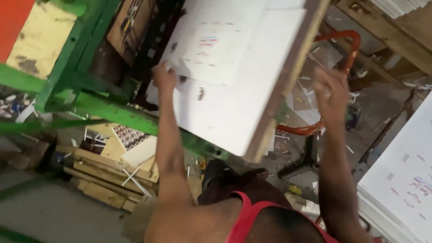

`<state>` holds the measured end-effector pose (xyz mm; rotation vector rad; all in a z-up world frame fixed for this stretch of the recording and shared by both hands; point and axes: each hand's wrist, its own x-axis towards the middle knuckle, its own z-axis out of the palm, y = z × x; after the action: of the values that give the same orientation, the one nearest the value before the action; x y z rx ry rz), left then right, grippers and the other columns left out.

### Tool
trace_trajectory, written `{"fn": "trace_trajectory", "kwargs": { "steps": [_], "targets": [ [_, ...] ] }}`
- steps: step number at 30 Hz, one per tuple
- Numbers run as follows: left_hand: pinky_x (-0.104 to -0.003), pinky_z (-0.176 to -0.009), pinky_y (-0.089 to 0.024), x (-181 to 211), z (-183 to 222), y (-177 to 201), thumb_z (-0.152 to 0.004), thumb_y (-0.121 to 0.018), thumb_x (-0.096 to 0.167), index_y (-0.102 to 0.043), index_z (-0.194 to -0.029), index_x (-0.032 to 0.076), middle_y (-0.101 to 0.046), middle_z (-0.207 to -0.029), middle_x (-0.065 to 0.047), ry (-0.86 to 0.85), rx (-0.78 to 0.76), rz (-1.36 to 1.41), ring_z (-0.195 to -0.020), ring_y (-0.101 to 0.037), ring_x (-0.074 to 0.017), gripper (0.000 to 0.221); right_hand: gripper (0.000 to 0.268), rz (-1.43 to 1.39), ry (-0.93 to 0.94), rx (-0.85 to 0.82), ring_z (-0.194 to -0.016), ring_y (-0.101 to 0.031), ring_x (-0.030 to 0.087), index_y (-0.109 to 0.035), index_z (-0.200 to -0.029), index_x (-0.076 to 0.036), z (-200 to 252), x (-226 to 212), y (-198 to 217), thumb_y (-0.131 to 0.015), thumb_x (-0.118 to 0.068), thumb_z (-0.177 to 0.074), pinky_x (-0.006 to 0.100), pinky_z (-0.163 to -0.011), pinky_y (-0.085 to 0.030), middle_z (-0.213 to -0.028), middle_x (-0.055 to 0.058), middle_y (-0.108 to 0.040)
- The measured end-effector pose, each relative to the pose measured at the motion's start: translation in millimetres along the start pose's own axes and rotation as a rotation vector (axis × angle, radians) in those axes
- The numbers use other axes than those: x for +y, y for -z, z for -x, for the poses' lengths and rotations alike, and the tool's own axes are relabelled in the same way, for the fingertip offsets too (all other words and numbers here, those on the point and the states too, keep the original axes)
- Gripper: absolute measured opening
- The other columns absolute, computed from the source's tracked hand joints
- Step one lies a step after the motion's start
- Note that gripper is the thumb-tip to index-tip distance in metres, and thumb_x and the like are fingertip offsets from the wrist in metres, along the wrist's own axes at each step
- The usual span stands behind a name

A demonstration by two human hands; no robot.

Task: The person picks up a printed sheet from a stack, places it onto the bed of a die-cutting machine, and removes it after the press cycles. They repeat this process, occasionally moving paper scraps and other sheets aside while handling the printed paper.

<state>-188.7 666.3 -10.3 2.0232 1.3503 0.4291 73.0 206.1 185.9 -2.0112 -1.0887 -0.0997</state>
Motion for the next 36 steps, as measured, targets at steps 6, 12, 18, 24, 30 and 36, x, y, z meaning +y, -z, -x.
{"fn": "trace_trajectory", "kwargs": {
  "steps": [6, 12, 18, 24, 30, 36],
  "targets": [
    [-0.028, -0.067, -0.054, 146, 211, 183, -0.114, -0.051, 0.018, -0.071, -0.122, 0.011, -0.076, -0.099, -0.014, -0.646, 0.112, 0.614, -0.082, -0.069, -0.014, 0.023, 0.058, 0.661, -0.661, -0.064, -0.132, -0.038, 0.053, -0.063, -0.131, -0.005, 263, 172, 146, -0.082, -0.038, -0.088, 0.066, -0.105, -0.031, -0.139, 0.028, -0.047],
    [-0.029, -0.057, -0.054, 196, 265, 94, -0.109, -0.055, 0.012, -0.069, -0.122, 0.0, -0.07, -0.08, -0.008, -0.508, -0.27, 1.023, -0.065, -0.065, -0.0125, 0.022, 0.081, 0.736, -1.201, -0.155, -0.142, -0.016, 0.068, -0.07, -0.122, -0.006, 361, 163, 181, -0.084, -0.063, -0.066, 0.084, -0.099, -0.027, -0.161, 0.034, -0.025],
    [-0.025, -0.079, -0.053, 182, 289, -201, -0.108, -0.058, 0.019, -0.067, -0.127, 0.002, -0.07, -0.1, -0.004, -0.303, -1.064, 1.016, -0.088, -0.064, -0.0103, 0.027, 0.081, 0.951, -1.002, -0.547, -0.15, -0.029, 0.053, -0.077, -0.115, -0.002, 371, 213, 187, -0.066, -0.076, -0.085, 0.079, -0.115, -0.013, -0.133, 0.032, -0.063],
    [-0.026, -0.075, -0.054, 256, 440, -285, -0.102, -0.059, 0.02, -0.067, -0.131, 0.004, -0.076, -0.11, -0.007, 0.087, -1.631, 0.729, -0.09, -0.07, -0.0119, 0.034, 0.06, 0.725, -1.148, -0.621, -0.153, -0.037, 0.043, -0.084, -0.102, -0.008, 317, 156, 197, -0.061, -0.062, -0.087, 0.077, -0.128, -0.019, -0.12, 0.014, -0.082],
    [-0.039, -0.082, -0.063, 345, 587, -351, -0.101, -0.061, 0.014, -0.042, -0.148, 0.0, -0.05, -0.141, -0.03, 0.379, -1.739, 0.854, -0.092, -0.066, -0.0261, 0.052, 0.039, 0.364, -1.109, -0.188, -0.105, -0.074, 0.036, -0.078, -0.11, -0.011, 319, 148, 244, -0.069, -0.046, -0.094, 0.044, -0.092, -0.057, -0.108, 0.013, -0.076],
    [-0.033, -0.079, -0.064, 448, 551, -215, -0.105, -0.055, 0.016, -0.031, -0.16, 0.006, -0.048, -0.158, -0.024, -0.488, -1.543, 0.752, -0.097, -0.078, -0.0271, 0.061, 0.047, 0.252, -1.121, 0.466, -0.098, -0.057, 0.039, -0.061, -0.141, 0.0, 405, 84, 303, -0.048, -0.04, -0.119, 0.045, -0.083, -0.047, -0.122, 0.025, -0.064]
  ]
}}
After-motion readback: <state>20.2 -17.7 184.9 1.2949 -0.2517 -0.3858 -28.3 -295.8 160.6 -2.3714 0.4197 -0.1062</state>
